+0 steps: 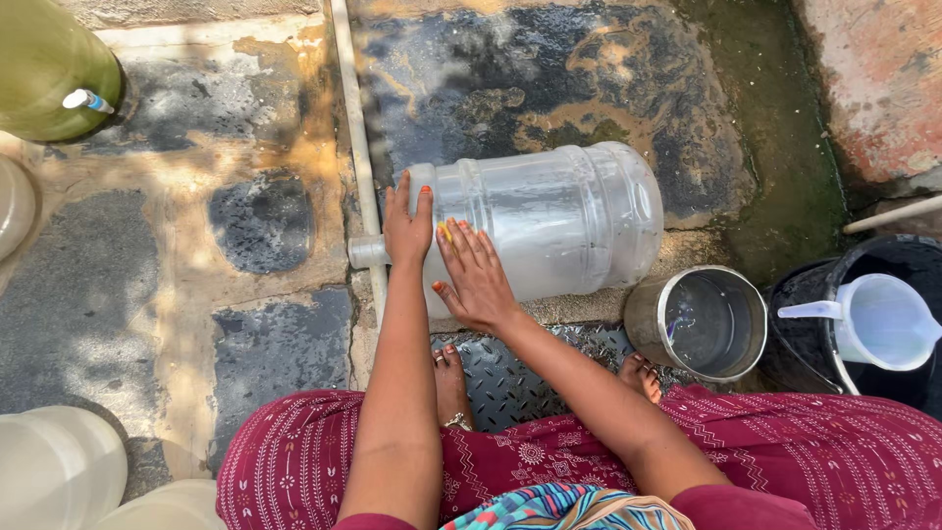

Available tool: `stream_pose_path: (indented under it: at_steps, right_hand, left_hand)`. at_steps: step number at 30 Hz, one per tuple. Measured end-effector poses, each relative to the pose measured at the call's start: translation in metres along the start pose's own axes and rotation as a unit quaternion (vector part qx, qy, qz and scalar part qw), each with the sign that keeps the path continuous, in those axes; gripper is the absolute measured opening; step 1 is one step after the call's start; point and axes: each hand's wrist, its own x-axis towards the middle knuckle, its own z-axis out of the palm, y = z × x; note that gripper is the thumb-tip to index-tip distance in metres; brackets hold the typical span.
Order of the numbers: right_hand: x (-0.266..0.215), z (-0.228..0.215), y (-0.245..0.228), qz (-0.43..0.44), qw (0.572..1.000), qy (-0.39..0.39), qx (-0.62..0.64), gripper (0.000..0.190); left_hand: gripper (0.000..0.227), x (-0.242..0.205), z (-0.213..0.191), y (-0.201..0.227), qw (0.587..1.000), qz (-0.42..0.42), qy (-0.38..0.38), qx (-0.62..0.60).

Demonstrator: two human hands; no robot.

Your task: The person cleans the exterior and interior of a large plastic water jug using a sponge, then pours water out of the jug and shakes it to rinse the inside.

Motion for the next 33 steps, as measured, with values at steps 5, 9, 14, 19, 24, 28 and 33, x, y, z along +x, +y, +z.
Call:
stream_pose_path:
  at_steps: [5,9,14,19,24,28,33]
  right_hand:
    - [0.081,-0.015,0.045,0.060,0.996,-0.073,-0.005,0.057]
    - [0.123,-0.018,0.071,0.181,0.970,-0.156,0.033,0.055]
    - [0.037,-0.023,0.025,0.009,1.000,0.018,-0.006,0.057]
    - [-0.010,-0.048,0.028,-0.007,0.998,-0.020,0.051,0.056]
    - [0.011,-0.061,0.052,0.084,0.995,0.006,0.053,0.062]
    - [0.011,-0.071,0.058,0.138,0.978,-0.026,0.154,0.030]
    - [0.015,-0.106,0.072,0.198,0.784,-0.028,0.587,0.018]
  left_hand:
    - [0.056,-0.011,-0.007,0.011,0.999,-0.029,-0.016,-0.019]
    - [0.054,-0.016,-0.009,0.020,1.000,-0.029,-0.007,-0.010]
    - [0.054,-0.008,-0.008,0.025,0.999,-0.031,0.002,-0.010]
    - [0.054,-0.004,-0.003,0.019,0.999,-0.035,0.004,-0.003]
    - [0.055,-0.005,0.004,0.010,1.000,-0.007,0.022,-0.002]
    - [0.055,-0.006,0.006,0.008,1.000,-0.005,0.023,-0.001]
    - [0.055,-0.009,0.002,0.015,0.997,-0.067,-0.020,0.016]
